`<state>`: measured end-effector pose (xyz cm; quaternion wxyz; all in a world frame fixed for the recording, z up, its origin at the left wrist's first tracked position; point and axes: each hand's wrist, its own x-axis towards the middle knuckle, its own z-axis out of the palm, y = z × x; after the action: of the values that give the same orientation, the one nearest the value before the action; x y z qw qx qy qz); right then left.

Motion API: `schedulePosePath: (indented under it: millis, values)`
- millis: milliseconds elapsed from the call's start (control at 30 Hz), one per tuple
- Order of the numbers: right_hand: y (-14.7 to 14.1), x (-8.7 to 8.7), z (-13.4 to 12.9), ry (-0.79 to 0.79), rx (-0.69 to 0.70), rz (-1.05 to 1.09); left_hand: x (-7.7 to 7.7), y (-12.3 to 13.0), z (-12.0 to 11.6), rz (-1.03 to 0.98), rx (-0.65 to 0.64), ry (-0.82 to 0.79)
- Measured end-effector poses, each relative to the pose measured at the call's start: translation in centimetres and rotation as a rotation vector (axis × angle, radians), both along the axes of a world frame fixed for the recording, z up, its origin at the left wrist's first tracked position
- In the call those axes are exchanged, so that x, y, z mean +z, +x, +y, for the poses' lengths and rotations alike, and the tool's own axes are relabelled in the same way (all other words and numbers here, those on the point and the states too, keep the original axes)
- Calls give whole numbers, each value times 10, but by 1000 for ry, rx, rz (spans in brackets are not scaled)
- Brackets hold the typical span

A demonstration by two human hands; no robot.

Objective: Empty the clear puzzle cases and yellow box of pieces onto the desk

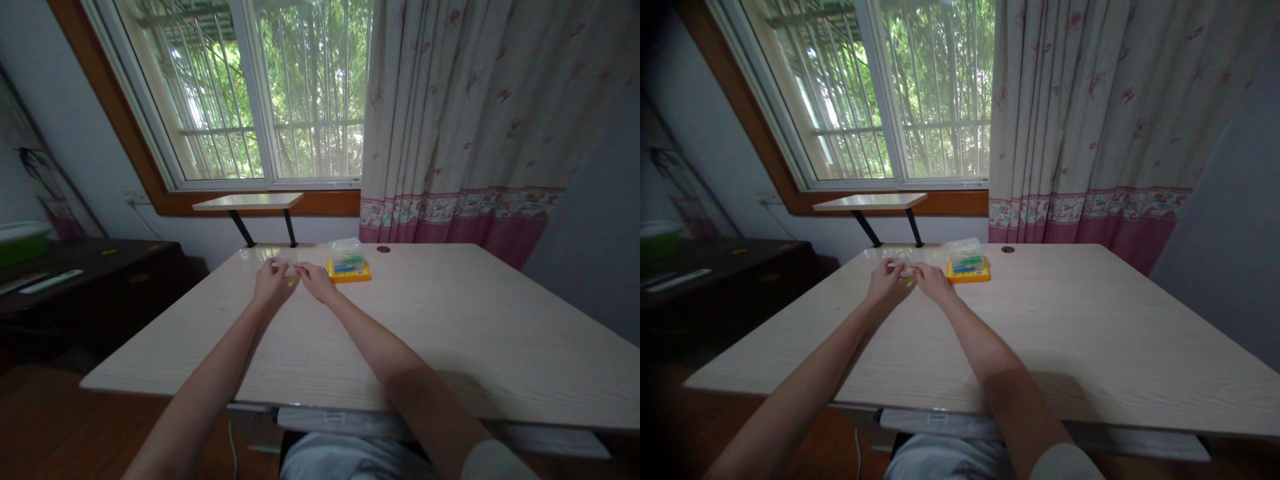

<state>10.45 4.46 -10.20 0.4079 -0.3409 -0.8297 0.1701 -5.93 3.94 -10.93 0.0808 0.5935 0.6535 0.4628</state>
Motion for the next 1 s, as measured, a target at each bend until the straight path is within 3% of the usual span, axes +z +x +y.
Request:
schedulePosePath:
  millis: [233, 400, 500, 667, 833, 1000]
  values:
    - [34, 53, 24, 63, -88, 202, -5, -21, 13, -115, 250, -29]
    - [79, 78, 43, 76, -280, 71, -5, -28, 8, -52, 314, -44]
    - [103, 76, 52, 32, -307, -131, -3, -24, 3, 68, 338, -126]
    - [119, 57, 59, -10, -176, -292, 3, -13, -5, 311, 408, -182]
    - [117, 48, 60, -32, -197, -267, 7, -12, -7, 523, 198, -196]
    - [115, 52, 58, -39, -232, -303, 0, -15, -3, 558, 55, -210]
